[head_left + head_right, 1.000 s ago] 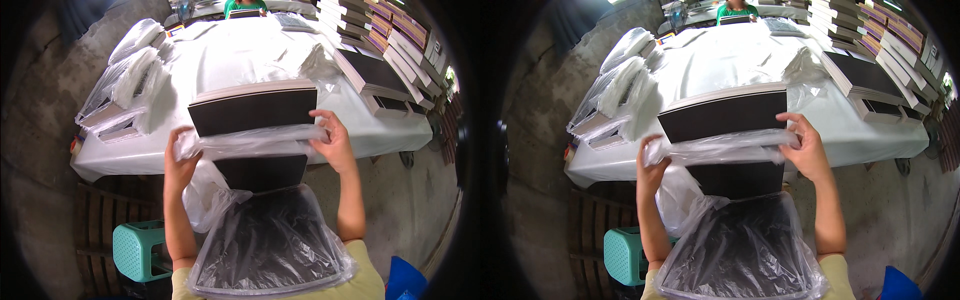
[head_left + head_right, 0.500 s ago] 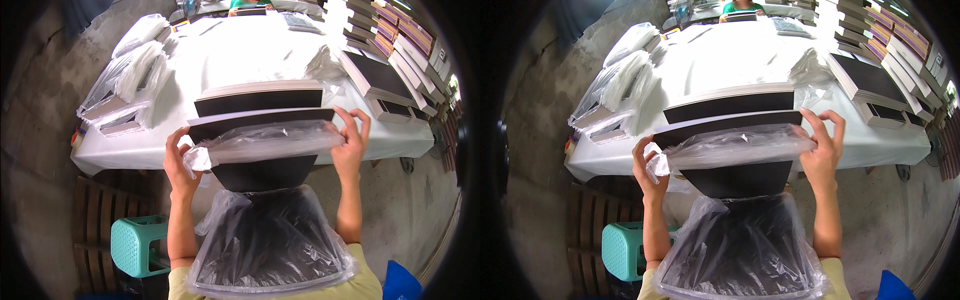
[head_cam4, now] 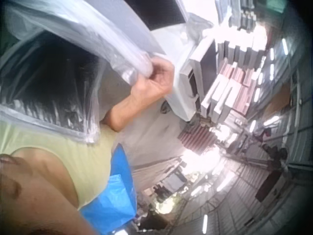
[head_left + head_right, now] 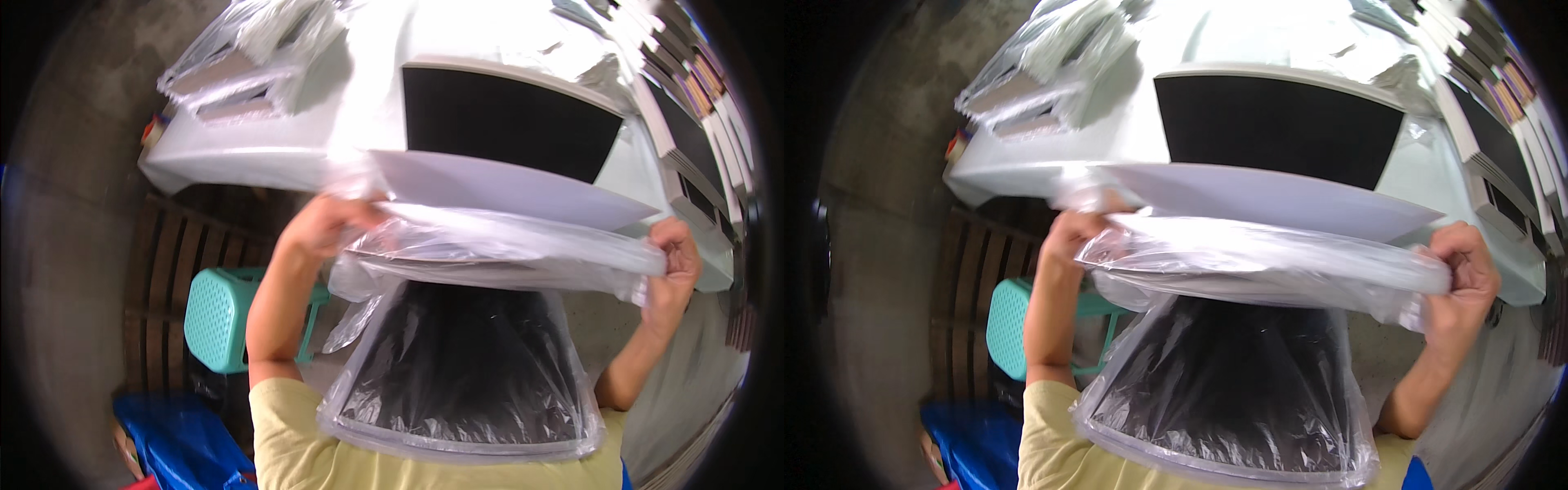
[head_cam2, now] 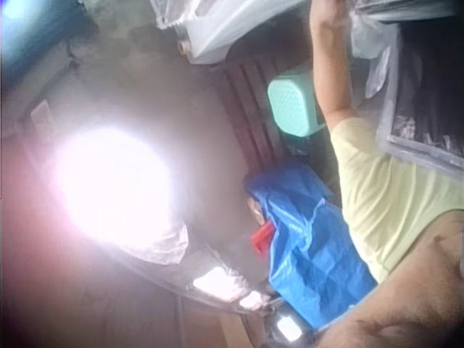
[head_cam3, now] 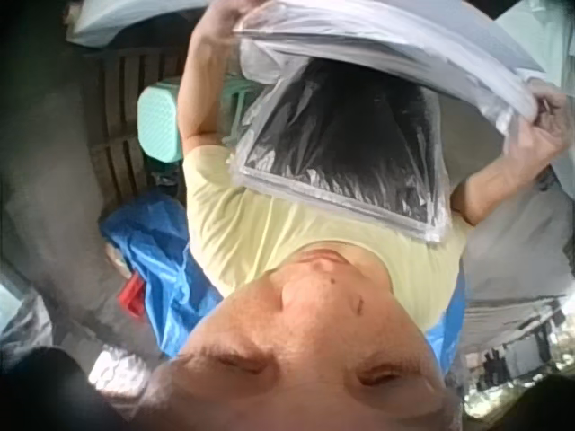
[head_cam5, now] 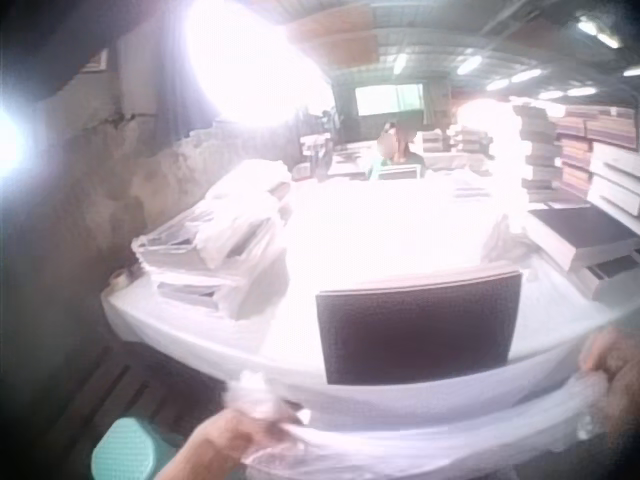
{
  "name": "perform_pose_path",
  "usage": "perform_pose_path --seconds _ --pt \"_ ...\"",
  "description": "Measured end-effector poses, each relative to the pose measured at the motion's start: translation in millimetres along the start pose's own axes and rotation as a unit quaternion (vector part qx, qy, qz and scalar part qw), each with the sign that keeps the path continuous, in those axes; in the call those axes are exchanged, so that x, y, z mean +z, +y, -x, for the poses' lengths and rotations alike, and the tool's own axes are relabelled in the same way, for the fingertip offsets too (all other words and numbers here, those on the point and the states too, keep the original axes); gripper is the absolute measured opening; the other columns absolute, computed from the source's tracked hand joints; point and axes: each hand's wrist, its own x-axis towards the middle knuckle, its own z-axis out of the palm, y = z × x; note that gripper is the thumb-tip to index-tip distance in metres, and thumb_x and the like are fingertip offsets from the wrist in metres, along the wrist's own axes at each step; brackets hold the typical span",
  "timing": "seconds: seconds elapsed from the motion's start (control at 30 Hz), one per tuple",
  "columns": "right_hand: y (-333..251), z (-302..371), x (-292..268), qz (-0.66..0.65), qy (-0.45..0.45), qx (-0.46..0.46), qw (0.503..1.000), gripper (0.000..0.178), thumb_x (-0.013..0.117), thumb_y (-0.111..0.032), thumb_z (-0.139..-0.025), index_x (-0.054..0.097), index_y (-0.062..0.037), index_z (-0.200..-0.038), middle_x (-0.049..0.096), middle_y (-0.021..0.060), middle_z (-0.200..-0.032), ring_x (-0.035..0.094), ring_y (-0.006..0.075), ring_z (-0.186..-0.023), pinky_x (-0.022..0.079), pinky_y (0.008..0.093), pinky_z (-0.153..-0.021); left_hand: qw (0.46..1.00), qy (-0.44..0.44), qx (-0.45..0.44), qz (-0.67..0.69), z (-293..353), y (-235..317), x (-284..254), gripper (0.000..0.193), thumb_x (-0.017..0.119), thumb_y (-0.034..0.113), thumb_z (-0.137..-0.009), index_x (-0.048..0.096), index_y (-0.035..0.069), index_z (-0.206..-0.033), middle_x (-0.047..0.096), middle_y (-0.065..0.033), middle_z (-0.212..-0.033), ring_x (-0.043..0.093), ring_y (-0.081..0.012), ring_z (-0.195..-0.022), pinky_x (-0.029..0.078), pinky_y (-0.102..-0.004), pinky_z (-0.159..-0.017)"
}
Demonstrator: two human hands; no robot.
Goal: The person places books into individual plastic bags by hand, sliding each book into a bag and folding the plastic over.
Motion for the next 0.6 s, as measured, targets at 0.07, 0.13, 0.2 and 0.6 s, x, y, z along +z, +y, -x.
perform_pose_path --seconds 0.07,0.13,0.2,0.6 --pt "13.9 1.1 -17.5 -0.247 -0.12 0.109 0.955 0.028 0.058 -0.001 -0.07 0.046 -0.0022 -0.095 0.047 0.0047 -0.08 0.044 0.0086 -0.075 0.035 0.0178 -0.066 0.957 0.054 -0.241 0.153 -5.5 2.5 21.5 0.022 0.06 0.01 -0.073 0.058 0.001 -0.094 0.06 -0.0087 -0.089 0.056 -0.0172 -0.079 0.043 -0.0277 -0.071" --pt "12.3 0.0 -13.6 -0.38 -0.123 0.219 0.89 0.04 0.06 -0.008 -0.071 0.041 -0.0029 -0.107 0.05 0.0078 -0.09 0.049 0.0128 -0.087 0.04 0.0212 -0.075 0.856 0.111 -0.469 0.189 -14.2 3.7 36.2 0.025 0.062 0.014 -0.075 0.055 0.002 -0.095 0.057 -0.0044 -0.086 0.052 -0.0125 -0.08 0.041 -0.0246 -0.072" --pt "12.3 6.3 -13.0 -0.376 -0.086 0.326 0.863 0.055 0.063 -0.015 -0.072 0.035 -0.0028 -0.118 0.051 0.0113 -0.099 0.051 0.0177 -0.092 0.044 0.0258 -0.076 0.871 0.115 -0.418 0.229 -9.9 -3.8 42.4 0.022 0.064 0.015 -0.074 0.055 0.003 -0.091 0.054 -0.0018 -0.083 0.049 -0.0099 -0.08 0.04 -0.0234 -0.072" --pt "138.5 80.2 -1.1 -0.38 -0.175 0.488 0.766 0.037 0.06 -0.008 -0.077 0.037 -0.0061 -0.106 0.057 0.016 -0.084 0.06 0.0215 -0.072 0.053 0.0302 -0.062 0.752 0.286 -0.589 0.075 299.5 -166.6 154.3 0.037 0.054 0.03 -0.083 0.056 0.001 -0.105 0.055 -0.0116 -0.105 0.052 -0.0161 -0.093 0.041 -0.0304 -0.082"
